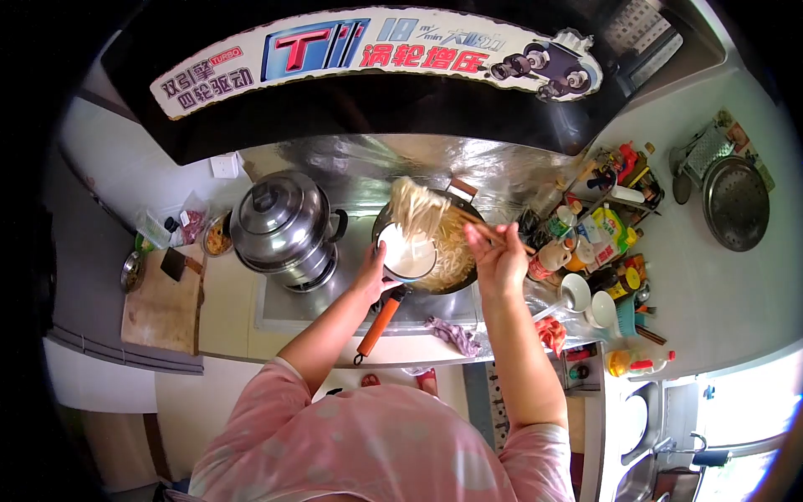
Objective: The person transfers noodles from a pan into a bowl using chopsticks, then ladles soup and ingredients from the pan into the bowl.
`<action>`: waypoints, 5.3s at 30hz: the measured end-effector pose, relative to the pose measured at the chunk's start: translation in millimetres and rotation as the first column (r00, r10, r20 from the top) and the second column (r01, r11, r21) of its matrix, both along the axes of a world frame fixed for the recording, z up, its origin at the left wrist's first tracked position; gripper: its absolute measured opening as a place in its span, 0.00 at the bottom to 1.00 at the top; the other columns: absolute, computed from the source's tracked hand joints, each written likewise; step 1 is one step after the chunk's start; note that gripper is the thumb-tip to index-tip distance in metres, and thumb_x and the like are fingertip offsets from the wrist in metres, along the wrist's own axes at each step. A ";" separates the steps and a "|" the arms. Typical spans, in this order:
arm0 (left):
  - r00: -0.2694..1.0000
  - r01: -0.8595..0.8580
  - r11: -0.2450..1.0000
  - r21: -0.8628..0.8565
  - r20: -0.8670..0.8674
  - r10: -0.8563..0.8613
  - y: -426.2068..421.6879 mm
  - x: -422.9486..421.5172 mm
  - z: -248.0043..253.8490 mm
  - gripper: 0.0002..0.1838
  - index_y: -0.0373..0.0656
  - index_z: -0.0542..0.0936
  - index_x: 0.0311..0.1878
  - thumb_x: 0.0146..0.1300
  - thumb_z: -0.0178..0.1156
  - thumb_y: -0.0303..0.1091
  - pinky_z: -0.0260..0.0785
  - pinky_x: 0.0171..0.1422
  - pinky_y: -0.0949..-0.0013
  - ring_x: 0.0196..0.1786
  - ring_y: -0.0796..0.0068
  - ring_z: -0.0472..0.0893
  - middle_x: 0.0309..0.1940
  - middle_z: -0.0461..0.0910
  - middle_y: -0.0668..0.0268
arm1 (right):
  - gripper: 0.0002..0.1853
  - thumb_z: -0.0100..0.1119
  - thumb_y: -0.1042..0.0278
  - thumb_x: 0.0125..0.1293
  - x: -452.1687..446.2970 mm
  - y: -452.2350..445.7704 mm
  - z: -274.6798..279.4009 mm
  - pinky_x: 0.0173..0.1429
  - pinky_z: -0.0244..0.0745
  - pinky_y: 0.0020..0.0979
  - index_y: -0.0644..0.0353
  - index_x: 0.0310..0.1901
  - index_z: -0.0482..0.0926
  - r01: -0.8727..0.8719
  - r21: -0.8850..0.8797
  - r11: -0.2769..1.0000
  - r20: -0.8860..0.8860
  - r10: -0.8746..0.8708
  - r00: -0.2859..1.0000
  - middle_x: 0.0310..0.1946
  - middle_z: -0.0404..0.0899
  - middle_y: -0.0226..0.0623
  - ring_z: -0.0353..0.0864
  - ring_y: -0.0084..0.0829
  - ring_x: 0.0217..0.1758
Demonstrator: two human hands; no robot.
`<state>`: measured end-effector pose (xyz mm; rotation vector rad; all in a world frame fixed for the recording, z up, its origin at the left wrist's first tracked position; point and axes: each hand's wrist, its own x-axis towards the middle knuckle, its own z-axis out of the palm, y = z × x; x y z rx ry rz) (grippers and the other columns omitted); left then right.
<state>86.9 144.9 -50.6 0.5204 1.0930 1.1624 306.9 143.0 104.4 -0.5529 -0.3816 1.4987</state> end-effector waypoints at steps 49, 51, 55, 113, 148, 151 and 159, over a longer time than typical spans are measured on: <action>0.985 -0.071 0.996 0.056 0.163 0.061 -10.8 -9.1 33.1 0.43 0.49 0.58 0.66 0.56 0.38 0.73 0.60 0.65 0.52 0.63 0.65 0.67 0.61 0.66 0.62 | 0.11 0.41 0.73 0.70 -14.2 -39.6 -105.1 0.47 0.73 0.28 0.70 0.35 0.72 -0.063 0.357 0.932 0.760 -0.251 0.599 0.35 0.70 0.39 0.74 0.29 0.37; 0.984 -0.066 0.997 0.043 0.171 0.058 -9.8 -8.6 28.8 0.43 0.50 0.58 0.66 0.57 0.38 0.73 0.61 0.64 0.53 0.62 0.65 0.68 0.60 0.66 0.62 | 0.12 0.40 0.71 0.70 -17.9 -30.8 -109.0 0.50 0.71 0.29 0.70 0.37 0.72 -0.048 0.383 0.923 0.768 -0.289 0.571 0.35 0.70 0.39 0.75 0.30 0.37; 0.988 -0.085 0.996 0.004 0.127 0.084 -10.2 -7.9 21.3 0.42 0.52 0.59 0.65 0.56 0.39 0.73 0.66 0.60 0.55 0.61 0.65 0.68 0.60 0.67 0.62 | 0.11 0.42 0.73 0.69 -24.7 -22.1 -95.2 0.49 0.69 0.28 0.70 0.36 0.74 -0.078 0.477 0.876 0.761 -0.367 0.534 0.36 0.71 0.40 0.74 0.31 0.38; 0.989 -0.107 0.994 0.001 0.103 0.107 -35.2 -10.9 30.2 0.36 0.55 0.56 0.66 0.61 0.40 0.67 0.58 0.62 0.41 0.63 0.63 0.67 0.62 0.65 0.65 | 0.13 0.45 0.59 0.69 -3.4 -11.5 -119.6 0.43 0.79 0.35 0.60 0.38 0.72 0.109 -0.103 0.989 0.216 -0.084 0.973 0.31 0.78 0.40 0.82 0.38 0.35; 0.986 -0.008 0.999 0.048 0.166 0.000 -60.8 -15.4 28.3 0.43 0.50 0.53 0.68 0.58 0.39 0.71 0.61 0.64 0.47 0.65 0.62 0.65 0.64 0.62 0.62 | 0.14 0.45 0.59 0.69 3.1 -24.7 -95.9 0.41 0.79 0.38 0.63 0.37 0.71 -0.043 0.031 0.999 0.294 0.032 0.955 0.30 0.76 0.39 0.80 0.37 0.30; 0.990 -0.018 0.997 0.073 0.142 0.007 -61.3 -14.6 23.7 0.42 0.50 0.53 0.68 0.59 0.38 0.70 0.62 0.63 0.48 0.64 0.62 0.66 0.63 0.63 0.62 | 0.14 0.45 0.59 0.70 8.8 -27.0 -82.8 0.39 0.79 0.35 0.63 0.37 0.72 0.018 0.097 0.995 0.357 -0.052 0.933 0.30 0.76 0.39 0.81 0.35 0.31; 0.981 -0.020 0.992 0.121 0.193 -0.004 -61.9 -11.6 14.1 0.35 0.56 0.50 0.64 0.61 0.44 0.64 0.62 0.60 0.40 0.64 0.63 0.65 0.64 0.59 0.65 | 0.15 0.41 0.59 0.71 13.4 -22.8 -84.3 0.41 0.78 0.33 0.65 0.36 0.70 -0.027 0.191 0.981 0.552 -0.084 0.830 0.30 0.75 0.38 0.82 0.38 0.32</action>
